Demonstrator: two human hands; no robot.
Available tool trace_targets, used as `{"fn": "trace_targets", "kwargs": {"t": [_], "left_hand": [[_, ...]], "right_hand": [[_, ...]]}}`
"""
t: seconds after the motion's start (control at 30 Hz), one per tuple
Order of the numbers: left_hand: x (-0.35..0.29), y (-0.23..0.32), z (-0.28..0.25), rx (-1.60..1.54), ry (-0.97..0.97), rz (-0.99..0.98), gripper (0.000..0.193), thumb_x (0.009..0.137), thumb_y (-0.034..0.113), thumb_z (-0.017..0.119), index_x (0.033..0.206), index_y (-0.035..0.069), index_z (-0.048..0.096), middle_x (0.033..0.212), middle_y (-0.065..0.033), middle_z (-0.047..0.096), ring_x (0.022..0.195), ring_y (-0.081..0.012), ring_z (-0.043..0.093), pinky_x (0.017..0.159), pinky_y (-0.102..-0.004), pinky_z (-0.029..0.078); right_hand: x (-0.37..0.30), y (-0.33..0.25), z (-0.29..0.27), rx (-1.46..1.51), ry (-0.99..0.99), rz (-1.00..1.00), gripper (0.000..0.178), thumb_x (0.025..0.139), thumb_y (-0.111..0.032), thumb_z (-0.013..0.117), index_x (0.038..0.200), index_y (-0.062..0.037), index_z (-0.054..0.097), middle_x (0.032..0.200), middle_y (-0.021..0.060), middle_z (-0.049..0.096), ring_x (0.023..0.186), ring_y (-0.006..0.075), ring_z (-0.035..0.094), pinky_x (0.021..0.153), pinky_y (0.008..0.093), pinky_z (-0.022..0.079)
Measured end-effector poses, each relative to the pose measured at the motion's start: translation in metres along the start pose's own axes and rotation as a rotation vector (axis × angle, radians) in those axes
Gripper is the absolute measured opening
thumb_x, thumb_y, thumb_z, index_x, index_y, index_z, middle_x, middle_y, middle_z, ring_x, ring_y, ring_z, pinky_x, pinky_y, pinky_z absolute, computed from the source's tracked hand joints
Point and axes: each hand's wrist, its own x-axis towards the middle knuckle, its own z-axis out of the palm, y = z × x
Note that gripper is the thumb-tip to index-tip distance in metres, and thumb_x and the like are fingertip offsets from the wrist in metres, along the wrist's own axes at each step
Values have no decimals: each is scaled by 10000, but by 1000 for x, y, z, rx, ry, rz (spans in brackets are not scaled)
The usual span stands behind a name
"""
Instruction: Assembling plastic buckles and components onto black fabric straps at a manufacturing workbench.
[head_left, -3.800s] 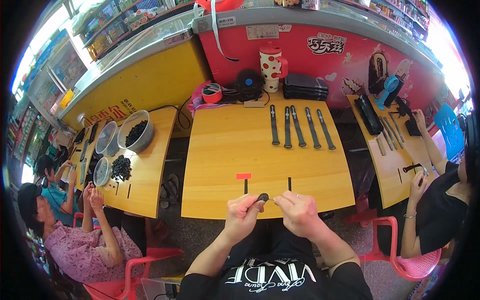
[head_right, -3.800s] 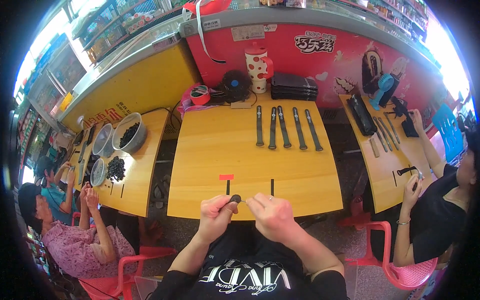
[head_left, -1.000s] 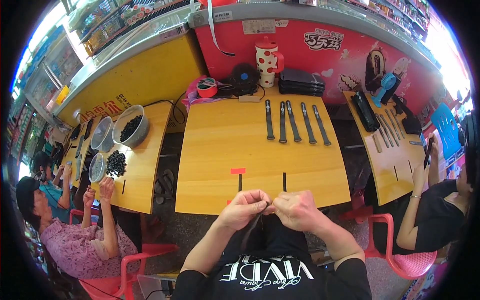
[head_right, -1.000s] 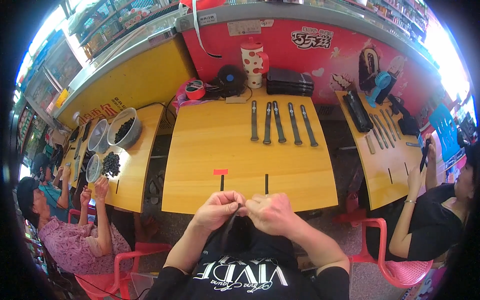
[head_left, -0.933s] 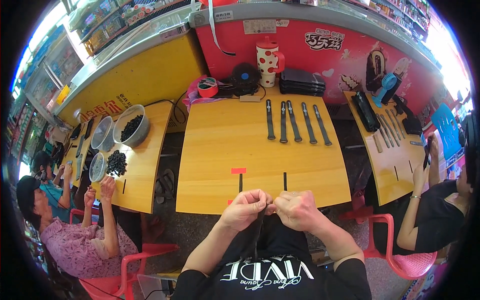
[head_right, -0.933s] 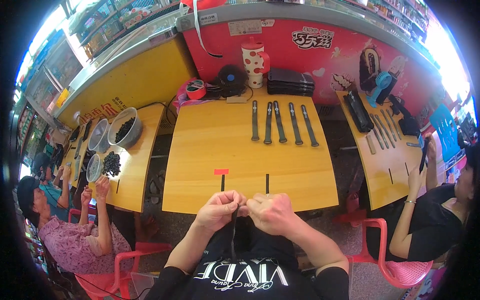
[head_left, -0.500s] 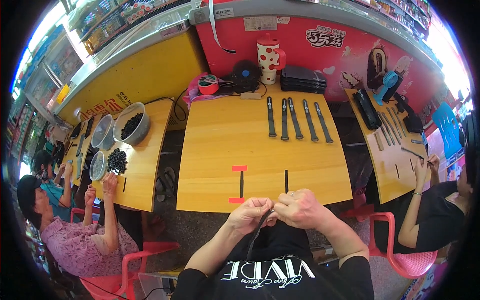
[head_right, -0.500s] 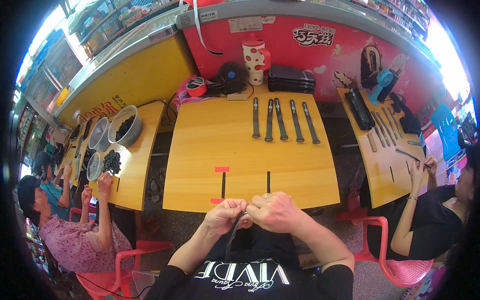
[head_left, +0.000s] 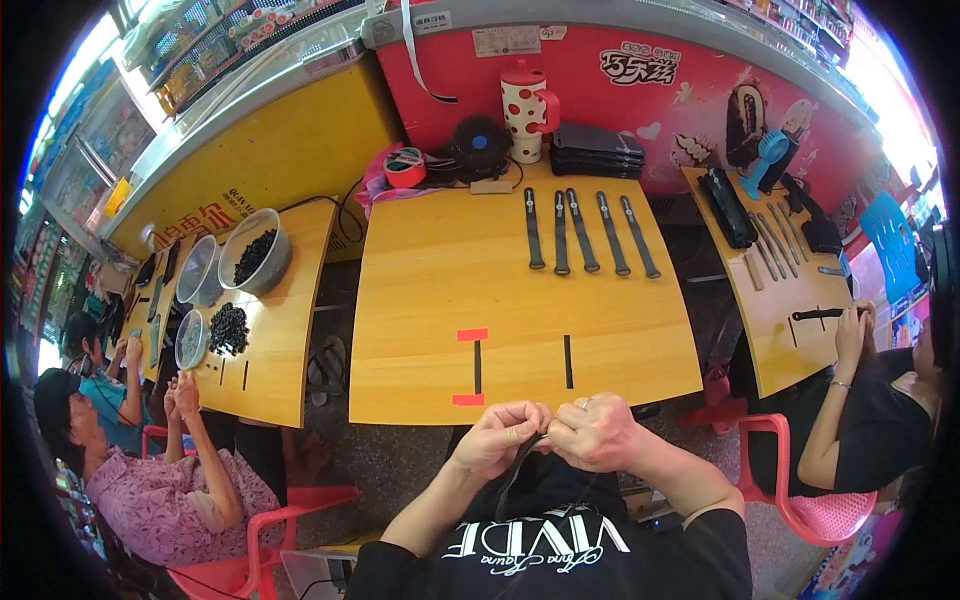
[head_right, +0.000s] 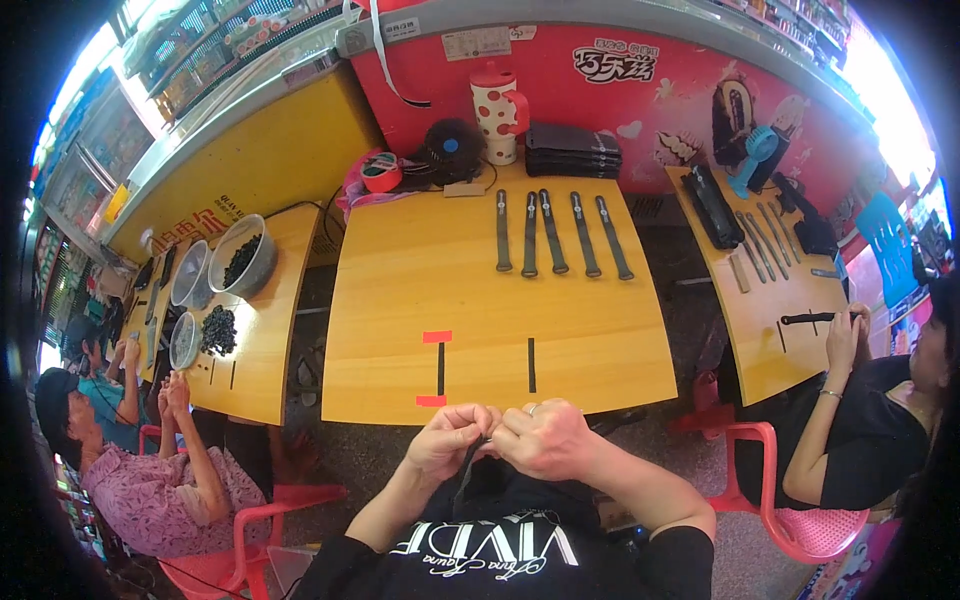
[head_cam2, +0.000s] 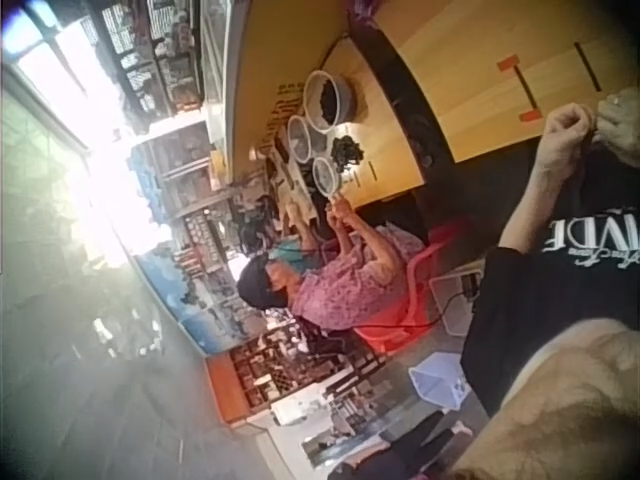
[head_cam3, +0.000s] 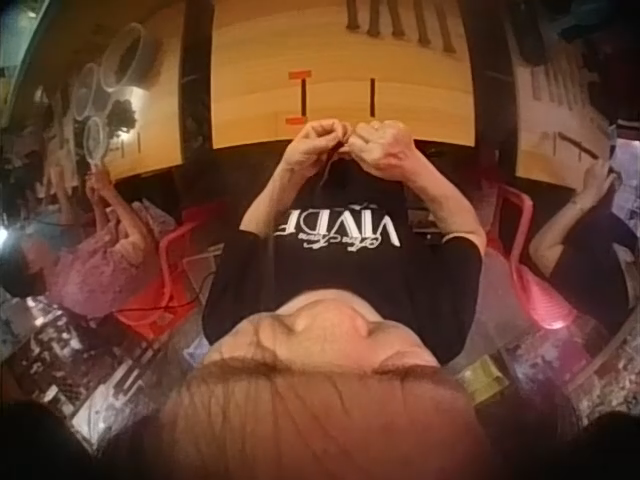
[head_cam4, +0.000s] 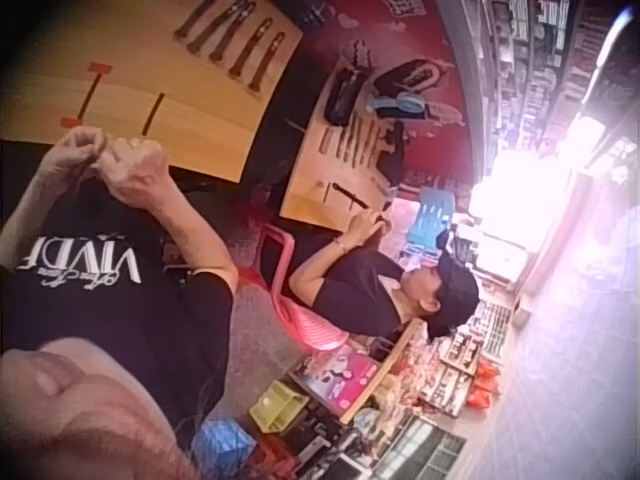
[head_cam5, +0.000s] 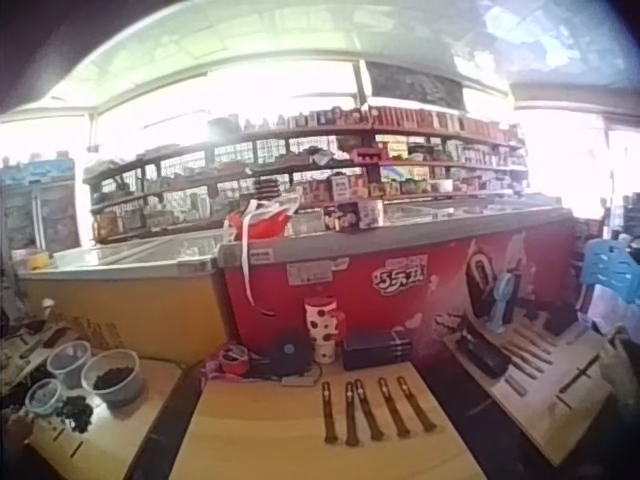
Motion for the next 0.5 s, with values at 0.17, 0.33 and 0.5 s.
{"fn": "trace_targets", "kwargs": {"t": [0.17,0.33,0.5], "left_hand": [[-2,15,4,377,31,63,113,893,116,646,876,5,634,952,-69,571,885,-156,539,804,-283,431],[-8,6,2,253,24,115,138,879,125,663,832,1,627,928,-71,567,882,-160,534,805,-281,424],[-8,-1,11,181,73,188,152,872,134,668,796,15,611,901,-77,556,845,-170,530,797,-283,424]], "right_hand": [[3,4,-3,38,-88,29,261,761,-259,698,649,-111,515,587,17,451,461,154,542,397,292,394],[12,-2,-13,-91,-103,-110,288,774,-272,685,625,-113,496,571,11,429,446,140,511,393,286,383],[11,-3,-16,-201,-83,-198,321,767,-289,680,591,-123,469,562,-2,396,435,112,462,386,265,344]]}}
